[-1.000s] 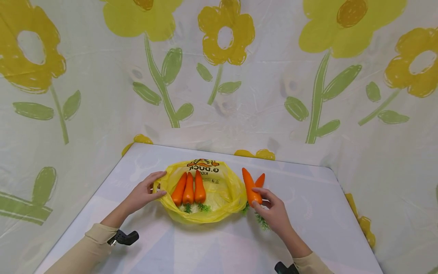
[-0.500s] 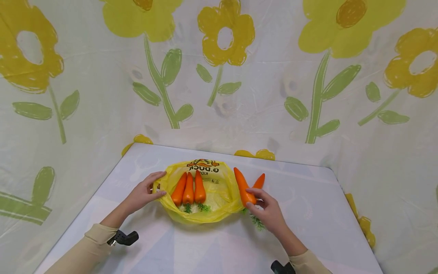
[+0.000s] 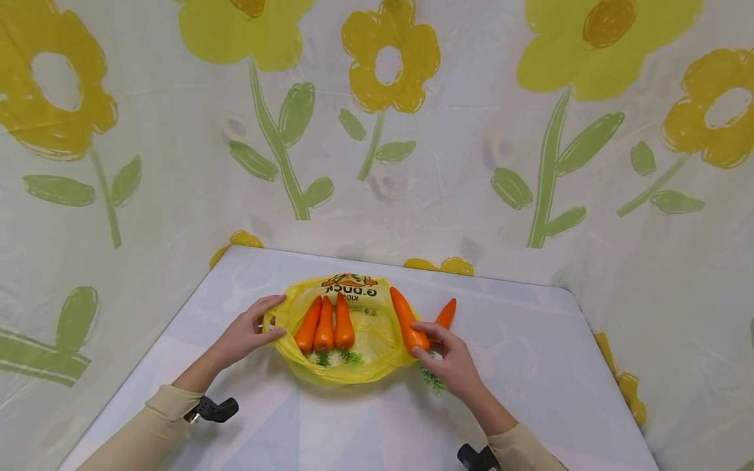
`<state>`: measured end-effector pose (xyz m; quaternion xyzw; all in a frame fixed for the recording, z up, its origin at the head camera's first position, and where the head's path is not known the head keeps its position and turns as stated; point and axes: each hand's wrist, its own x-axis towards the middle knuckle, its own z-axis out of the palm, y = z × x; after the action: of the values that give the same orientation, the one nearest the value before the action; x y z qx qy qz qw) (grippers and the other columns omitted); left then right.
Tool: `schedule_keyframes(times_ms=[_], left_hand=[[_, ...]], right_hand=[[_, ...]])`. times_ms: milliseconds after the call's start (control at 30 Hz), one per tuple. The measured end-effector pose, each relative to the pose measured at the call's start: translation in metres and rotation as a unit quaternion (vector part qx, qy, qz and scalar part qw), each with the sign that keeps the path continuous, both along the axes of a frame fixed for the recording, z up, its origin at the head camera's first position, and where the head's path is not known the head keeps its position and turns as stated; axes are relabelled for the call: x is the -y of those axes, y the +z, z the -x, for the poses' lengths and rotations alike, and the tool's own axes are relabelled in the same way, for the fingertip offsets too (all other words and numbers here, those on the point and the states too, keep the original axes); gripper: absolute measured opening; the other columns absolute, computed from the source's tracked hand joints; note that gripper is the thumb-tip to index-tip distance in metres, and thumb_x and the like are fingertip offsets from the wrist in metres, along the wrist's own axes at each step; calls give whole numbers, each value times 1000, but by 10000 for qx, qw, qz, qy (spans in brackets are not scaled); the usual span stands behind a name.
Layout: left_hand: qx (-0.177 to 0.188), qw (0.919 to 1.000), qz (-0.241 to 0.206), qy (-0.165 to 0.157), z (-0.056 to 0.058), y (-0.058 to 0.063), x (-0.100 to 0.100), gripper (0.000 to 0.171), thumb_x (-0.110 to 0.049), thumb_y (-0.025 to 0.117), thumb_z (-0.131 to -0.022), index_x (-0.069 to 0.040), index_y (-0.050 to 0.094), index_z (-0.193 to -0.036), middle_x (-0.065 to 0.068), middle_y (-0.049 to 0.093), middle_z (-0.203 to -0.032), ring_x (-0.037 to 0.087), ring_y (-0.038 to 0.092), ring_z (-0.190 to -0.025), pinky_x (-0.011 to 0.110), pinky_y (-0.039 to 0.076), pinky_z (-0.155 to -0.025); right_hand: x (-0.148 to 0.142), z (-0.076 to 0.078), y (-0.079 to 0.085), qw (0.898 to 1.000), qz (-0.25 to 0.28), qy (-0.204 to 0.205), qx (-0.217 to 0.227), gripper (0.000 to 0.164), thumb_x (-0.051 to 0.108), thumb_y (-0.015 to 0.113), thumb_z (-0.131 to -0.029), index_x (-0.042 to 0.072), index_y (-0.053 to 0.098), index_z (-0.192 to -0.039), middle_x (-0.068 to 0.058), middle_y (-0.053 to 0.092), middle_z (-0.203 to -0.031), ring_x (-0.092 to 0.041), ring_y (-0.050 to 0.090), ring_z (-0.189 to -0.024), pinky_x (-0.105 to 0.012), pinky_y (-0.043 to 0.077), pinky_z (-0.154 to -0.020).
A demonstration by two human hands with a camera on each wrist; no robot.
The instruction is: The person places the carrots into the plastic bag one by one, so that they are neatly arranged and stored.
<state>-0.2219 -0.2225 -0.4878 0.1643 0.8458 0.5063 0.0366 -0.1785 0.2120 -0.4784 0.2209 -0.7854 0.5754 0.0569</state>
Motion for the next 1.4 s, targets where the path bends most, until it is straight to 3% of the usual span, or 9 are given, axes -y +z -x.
schedule_keyframes(times_ms=[800,1400], left_hand=[[-87,10000,5,-28,-1,1,0,71,-17,75,-94,-1,41,-154,23,35,-156,46,46,-135,47,52,-101],[2,10000,51,33,0,1,-1,73,-20,77,-92,-5,42,-155,20,35,-156,43,46,-135,49,50,-103]], right_hand=[[30,9,2,9984,-475,25,308,35,12,74,-94,8,68,-128,-12,68,-124,-18,63,-107,-27,59,-86],[49,19,8,9908,-789,-226,1075,37,20,77,-92,13,69,-128,-9,68,-125,-24,65,-109,-27,58,-87]])
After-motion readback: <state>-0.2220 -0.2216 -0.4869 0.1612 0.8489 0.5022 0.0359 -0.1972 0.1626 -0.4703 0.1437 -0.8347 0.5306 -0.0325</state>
